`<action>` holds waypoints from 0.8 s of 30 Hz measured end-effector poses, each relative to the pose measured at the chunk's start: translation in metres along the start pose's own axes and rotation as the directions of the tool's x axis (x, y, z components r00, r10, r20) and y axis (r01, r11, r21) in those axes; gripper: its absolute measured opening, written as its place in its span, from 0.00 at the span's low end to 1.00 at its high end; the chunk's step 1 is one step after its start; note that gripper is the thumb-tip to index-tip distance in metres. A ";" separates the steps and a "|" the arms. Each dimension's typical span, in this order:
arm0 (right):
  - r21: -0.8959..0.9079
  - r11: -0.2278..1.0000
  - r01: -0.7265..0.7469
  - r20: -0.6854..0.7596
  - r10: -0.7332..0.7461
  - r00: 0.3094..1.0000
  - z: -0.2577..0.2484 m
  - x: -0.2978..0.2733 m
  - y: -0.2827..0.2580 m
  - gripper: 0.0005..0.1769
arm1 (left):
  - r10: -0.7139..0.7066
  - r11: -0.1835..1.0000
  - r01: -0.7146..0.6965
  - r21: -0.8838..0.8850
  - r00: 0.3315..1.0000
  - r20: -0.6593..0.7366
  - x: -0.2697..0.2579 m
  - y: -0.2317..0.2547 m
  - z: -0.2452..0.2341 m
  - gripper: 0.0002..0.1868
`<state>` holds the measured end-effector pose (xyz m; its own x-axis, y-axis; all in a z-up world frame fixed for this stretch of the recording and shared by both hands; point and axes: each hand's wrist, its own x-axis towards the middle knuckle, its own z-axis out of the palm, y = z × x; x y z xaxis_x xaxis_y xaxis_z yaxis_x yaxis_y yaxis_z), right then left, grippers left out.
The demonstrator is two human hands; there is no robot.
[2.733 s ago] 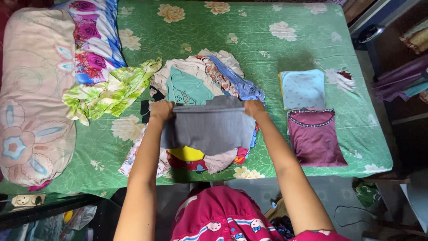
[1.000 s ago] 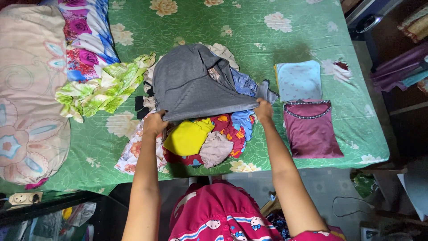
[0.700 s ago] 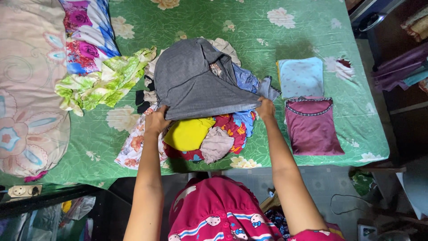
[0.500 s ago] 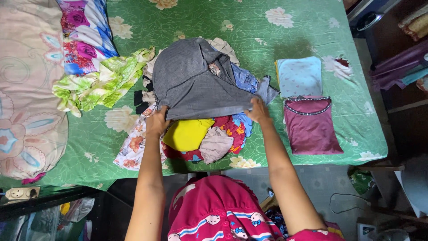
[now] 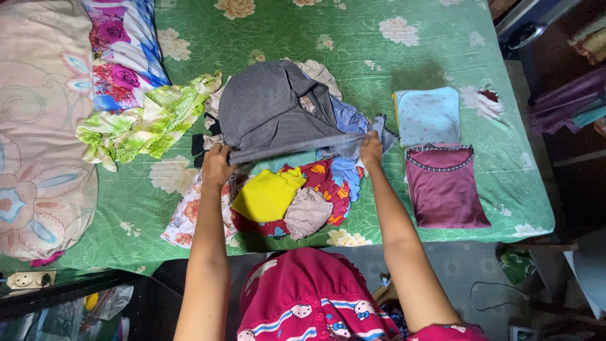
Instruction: Folding various pieces of laundry on top of a bed.
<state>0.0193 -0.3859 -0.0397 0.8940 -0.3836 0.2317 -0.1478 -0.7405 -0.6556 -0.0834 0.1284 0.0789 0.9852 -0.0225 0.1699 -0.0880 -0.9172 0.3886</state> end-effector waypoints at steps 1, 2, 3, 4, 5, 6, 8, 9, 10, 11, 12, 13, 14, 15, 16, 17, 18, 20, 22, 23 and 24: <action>0.001 1.000 0.003 0.002 -0.003 1.000 0.001 0.002 -0.004 0.10 | -0.004 1.000 0.004 0.001 1.000 -0.002 0.003 -0.003 0.003 0.28; -0.015 1.000 -0.001 0.033 0.002 0.999 0.001 0.004 -0.009 0.10 | 0.006 1.000 -0.005 0.026 1.000 -0.030 0.006 -0.006 0.006 0.27; -0.029 1.000 -0.005 0.063 0.007 0.998 0.003 0.008 -0.014 0.10 | 0.018 0.998 -0.015 0.053 0.998 -0.059 0.010 -0.008 0.008 0.26; -0.027 1.000 -0.001 0.064 0.003 0.998 0.008 0.010 -0.013 0.10 | 0.015 0.998 -0.012 0.054 0.998 -0.062 0.014 -0.008 0.010 0.26; -0.044 0.999 0.015 0.090 -0.011 0.996 0.012 0.013 -0.012 0.10 | 0.008 0.998 -0.003 0.066 0.996 -0.086 0.019 -0.006 0.011 0.26; -0.060 0.998 0.033 0.116 -0.025 0.993 0.017 0.017 -0.010 0.11 | 0.002 0.997 0.007 0.078 0.994 -0.110 0.024 -0.005 0.013 0.26; -0.067 0.998 0.018 0.110 -0.011 0.994 0.020 0.022 -0.016 0.12 | -0.034 0.998 0.040 0.047 0.992 -0.121 0.037 -0.008 0.022 0.25; -0.077 0.997 0.000 0.106 0.008 0.994 0.022 0.025 -0.018 0.13 | -0.071 0.997 0.073 0.013 0.990 -0.125 0.044 -0.010 0.027 0.25; -0.075 0.997 0.001 0.103 0.007 0.995 0.023 0.029 -0.021 0.13 | -0.069 0.997 0.072 0.014 0.989 -0.128 0.051 -0.014 0.035 0.25; -0.062 0.997 0.037 0.092 -0.031 0.995 0.024 0.034 -0.023 0.14 | -0.101 0.995 0.098 -0.030 0.986 -0.129 0.060 -0.018 0.044 0.25; -0.050 0.996 0.073 0.080 -0.069 0.994 0.024 0.039 -0.026 0.14 | -0.134 0.989 0.125 -0.074 0.983 -0.129 0.068 -0.021 0.054 0.25; -0.051 0.996 0.073 0.077 -0.069 0.995 0.027 0.044 -0.027 0.14 | -0.131 0.990 0.121 -0.076 0.983 -0.130 0.074 -0.011 0.046 0.25; -0.044 0.999 0.028 0.081 -0.024 0.996 0.029 0.049 -0.028 0.16 | -0.207 0.969 0.194 -0.152 0.976 -0.073 0.080 -0.001 0.038 0.26; -0.038 0.999 -0.016 0.085 0.019 0.996 0.032 0.056 -0.030 0.18 | -0.277 0.937 0.268 -0.223 0.961 -0.011 0.088 0.009 0.031 0.27; -0.039 0.999 -0.014 0.082 0.017 0.997 0.035 0.062 -0.028 0.18 | -0.275 0.937 0.265 -0.226 0.961 -0.013 0.095 0.010 0.036 0.27; -0.035 0.993 0.111 0.040 -0.110 0.993 0.041 0.066 -0.028 0.16 | -0.313 0.910 0.313 -0.270 0.949 0.045 0.101 0.009 0.039 0.29; -0.036 0.971 0.235 -0.002 -0.235 0.972 0.046 0.070 -0.027 0.13 | -0.347 0.879 0.362 -0.310 0.932 0.105 0.106 0.008 0.043 0.31; -0.025 0.973 0.229 0.050 -0.228 0.972 0.050 0.079 -0.042 0.15 | -0.293 0.900 0.298 -0.319 0.954 0.065 0.120 -0.013 0.070 0.33; -0.015 0.976 0.217 0.110 -0.214 0.971 0.058 0.081 -0.047 0.19 | -0.242 0.916 0.240 -0.321 0.970 0.035 0.122 -0.020 0.077 0.35; 0.019 0.973 0.230 0.110 -0.230 0.967 0.066 0.085 -0.049 0.19 | -0.211 0.926 0.206 -0.317 0.977 0.019 0.122 -0.016 0.068 0.36; 0.054 0.969 0.242 0.110 -0.246 0.963 0.074 0.087 -0.051 0.19 | -0.181 0.934 0.172 -0.312 0.984 0.003 0.121 -0.013 0.059 0.38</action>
<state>0.1363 -0.3410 -0.0393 0.9437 -0.1265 0.3056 0.0955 -0.7804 -0.6180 0.0452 0.1142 0.0410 0.9854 0.1421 0.0940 0.0418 -0.7365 0.6751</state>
